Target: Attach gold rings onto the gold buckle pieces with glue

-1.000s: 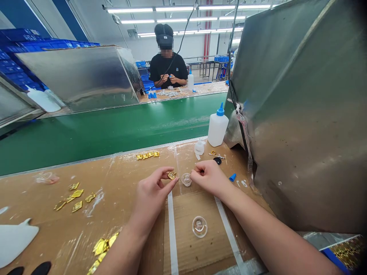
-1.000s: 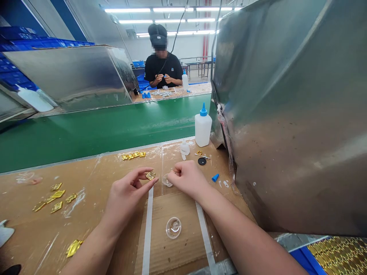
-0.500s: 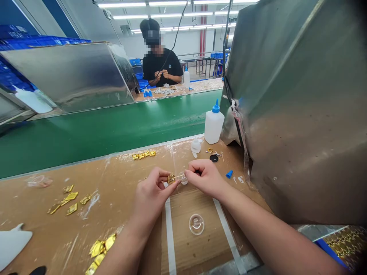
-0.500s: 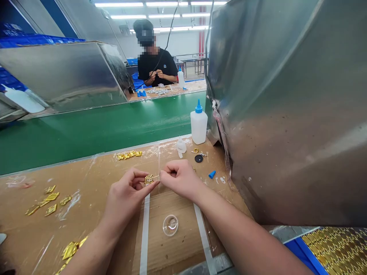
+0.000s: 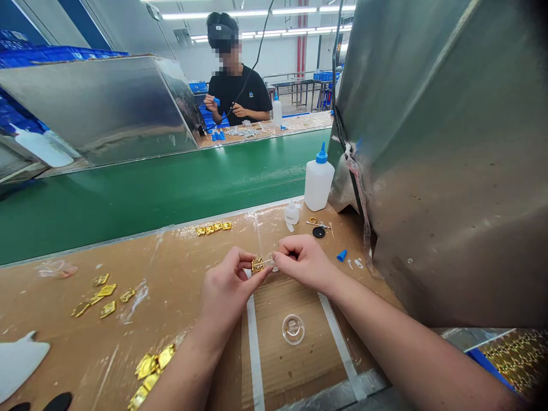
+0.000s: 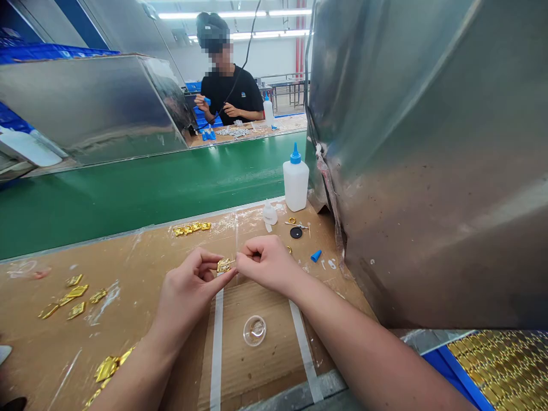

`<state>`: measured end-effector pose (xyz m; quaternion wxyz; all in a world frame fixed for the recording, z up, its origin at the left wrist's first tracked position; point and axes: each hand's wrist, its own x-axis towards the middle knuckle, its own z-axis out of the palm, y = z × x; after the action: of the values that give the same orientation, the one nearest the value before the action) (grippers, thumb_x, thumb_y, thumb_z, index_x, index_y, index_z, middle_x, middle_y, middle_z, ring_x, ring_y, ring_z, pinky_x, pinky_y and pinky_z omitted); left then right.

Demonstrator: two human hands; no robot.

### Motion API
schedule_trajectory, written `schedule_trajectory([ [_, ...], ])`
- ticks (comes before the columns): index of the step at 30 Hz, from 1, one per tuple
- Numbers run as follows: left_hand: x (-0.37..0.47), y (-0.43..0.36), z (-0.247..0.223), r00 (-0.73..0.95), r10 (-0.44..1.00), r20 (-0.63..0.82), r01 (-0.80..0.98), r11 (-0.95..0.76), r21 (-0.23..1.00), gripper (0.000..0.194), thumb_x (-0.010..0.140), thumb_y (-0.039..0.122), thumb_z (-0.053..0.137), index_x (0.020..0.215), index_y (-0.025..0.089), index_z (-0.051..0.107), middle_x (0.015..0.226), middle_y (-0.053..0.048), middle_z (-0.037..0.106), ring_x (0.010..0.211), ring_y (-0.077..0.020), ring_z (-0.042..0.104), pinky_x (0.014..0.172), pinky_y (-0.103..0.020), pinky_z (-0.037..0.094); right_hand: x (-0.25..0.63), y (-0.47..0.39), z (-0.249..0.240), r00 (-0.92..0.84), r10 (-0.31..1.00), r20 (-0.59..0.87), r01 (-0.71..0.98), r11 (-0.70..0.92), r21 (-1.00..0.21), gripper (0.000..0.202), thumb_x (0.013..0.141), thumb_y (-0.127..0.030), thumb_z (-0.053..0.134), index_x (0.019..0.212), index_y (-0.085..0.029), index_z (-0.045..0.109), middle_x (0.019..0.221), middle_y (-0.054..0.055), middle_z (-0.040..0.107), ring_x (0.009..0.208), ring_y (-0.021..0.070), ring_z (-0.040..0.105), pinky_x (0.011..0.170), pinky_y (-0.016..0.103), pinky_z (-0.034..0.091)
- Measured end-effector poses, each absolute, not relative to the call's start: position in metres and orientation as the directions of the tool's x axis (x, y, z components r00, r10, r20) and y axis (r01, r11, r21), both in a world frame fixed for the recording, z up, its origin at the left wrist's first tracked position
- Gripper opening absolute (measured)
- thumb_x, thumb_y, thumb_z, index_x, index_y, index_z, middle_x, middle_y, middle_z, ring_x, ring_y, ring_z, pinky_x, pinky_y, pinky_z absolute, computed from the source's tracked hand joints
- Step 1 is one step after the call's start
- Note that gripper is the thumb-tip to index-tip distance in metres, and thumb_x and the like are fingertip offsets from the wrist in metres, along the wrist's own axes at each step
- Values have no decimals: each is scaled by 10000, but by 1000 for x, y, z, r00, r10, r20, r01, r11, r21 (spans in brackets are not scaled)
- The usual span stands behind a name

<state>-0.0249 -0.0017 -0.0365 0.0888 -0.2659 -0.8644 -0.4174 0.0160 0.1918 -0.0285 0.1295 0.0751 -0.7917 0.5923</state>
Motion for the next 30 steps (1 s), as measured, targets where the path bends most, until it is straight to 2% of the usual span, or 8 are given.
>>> schedule_trajectory([
  [14, -24, -2, -34, -847, 380, 372, 528, 517, 674, 310, 827, 469, 792, 933, 243, 606, 630, 84, 597, 525, -112, 536, 540, -233, 387, 17, 192, -27, -960, 63, 273, -241, 311, -919, 351, 789, -220, 565, 538, -181, 322, 560, -62, 258, 544, 65, 257, 504, 238, 195],
  [30, -23, -3, -32, -843, 379, 380, 535, 530, 658, 311, 831, 475, 780, 928, 235, 607, 610, 78, 586, 516, -122, 543, 543, -246, 396, 18, 193, -27, -959, 75, 275, -236, 332, -913, 324, 778, -215, 570, 531, -180, 363, 553, -63, 284, 543, 68, 276, 508, 239, 212],
])
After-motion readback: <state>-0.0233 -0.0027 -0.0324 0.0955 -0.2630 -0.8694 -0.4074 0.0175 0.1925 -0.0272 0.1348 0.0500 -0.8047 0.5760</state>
